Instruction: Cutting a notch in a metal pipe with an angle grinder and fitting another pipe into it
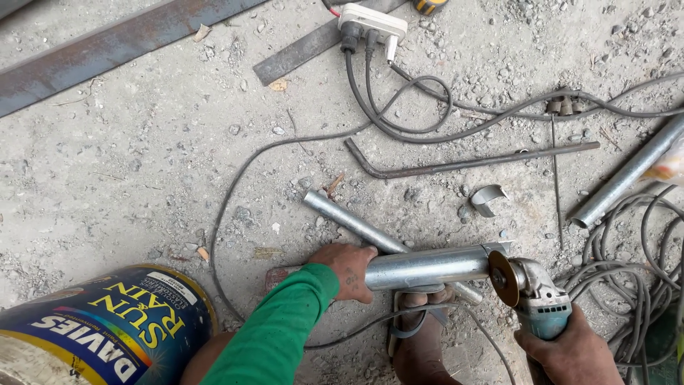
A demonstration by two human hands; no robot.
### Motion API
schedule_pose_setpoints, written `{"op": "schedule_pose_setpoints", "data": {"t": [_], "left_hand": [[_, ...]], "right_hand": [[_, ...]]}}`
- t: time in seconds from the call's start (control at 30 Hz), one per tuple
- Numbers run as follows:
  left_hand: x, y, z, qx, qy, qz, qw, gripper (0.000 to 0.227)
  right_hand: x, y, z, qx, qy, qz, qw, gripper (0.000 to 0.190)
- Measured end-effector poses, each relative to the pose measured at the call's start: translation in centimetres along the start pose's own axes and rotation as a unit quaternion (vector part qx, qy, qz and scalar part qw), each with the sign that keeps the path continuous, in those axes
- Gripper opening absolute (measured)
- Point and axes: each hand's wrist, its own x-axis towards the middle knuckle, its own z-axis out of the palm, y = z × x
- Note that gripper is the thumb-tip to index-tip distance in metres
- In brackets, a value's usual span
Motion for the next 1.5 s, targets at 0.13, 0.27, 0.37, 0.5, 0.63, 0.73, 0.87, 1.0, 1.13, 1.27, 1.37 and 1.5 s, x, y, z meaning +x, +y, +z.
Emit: {"op": "schedule_pose_setpoints", "data": {"t": [0.13,0.27,0.37,0.5,0.63,0.73,0.87,1.0,1.13,1.27,1.37,1.5], "left_hand": [[0.1,-0.1,0.1,0.0,0.003,-0.003,1.0,0.086],[0.1,-0.1,-0.2,0.001,0.001,0.0,1.0,0.087],[-0.1,-0.1,0.0,-0.002,0.001,-0.002,1.0,0.086],[0.3,-0.5,1.0,-0.017,0.043,0.01,0.999,0.101],[1.7,-1.3,5.1,0.088,0.18,0.082,0.976,0.091],[1.0,-0.1,7.2,0.128,0.217,0.036,0.967,0.078],[2.5,-0.2,8.2,0.148,0.223,0.001,0.963,0.083],[3.5,-0.8,7.9,0.16,0.236,0.035,0.958,0.084],[3.6,-0.6,8.1,0.163,0.243,0.029,0.956,0.087],[3.5,-0.6,8.4,0.173,0.249,0.021,0.953,0.087],[3.8,-0.7,9.2,0.188,0.307,0.023,0.933,0.087],[3.8,-0.8,9.5,0.196,0.328,0.029,0.924,0.087]], "right_hand": [[-0.1,0.0,0.1,0.006,-0.002,-0.002,1.0,0.077],[-0.1,0.2,0.2,-0.01,0.007,-0.009,1.0,0.08],[-1.6,-0.4,-0.6,0.073,-0.007,-0.001,0.997,0.074],[-3.9,-0.1,-1.5,0.252,0.019,0.006,0.967,0.06],[-2.7,1.9,-2.2,0.23,0.088,-0.028,0.969,0.06],[-3.9,1.2,-3.0,0.249,0.04,-0.032,0.967,0.056],[-4.5,-0.1,-2.4,0.225,-0.028,0.001,0.974,0.059],[-5.0,-1.0,-2.8,0.169,-0.039,0.005,0.985,0.069],[-4.2,-0.4,-2.5,0.136,-0.018,-0.024,0.99,0.062],[-3.8,-0.3,-2.3,0.13,-0.026,-0.031,0.991,0.06],[-3.8,-0.4,-2.1,0.132,-0.027,-0.03,0.99,0.062],[-3.6,-0.3,-1.9,0.136,-0.03,-0.031,0.99,0.062]]}}
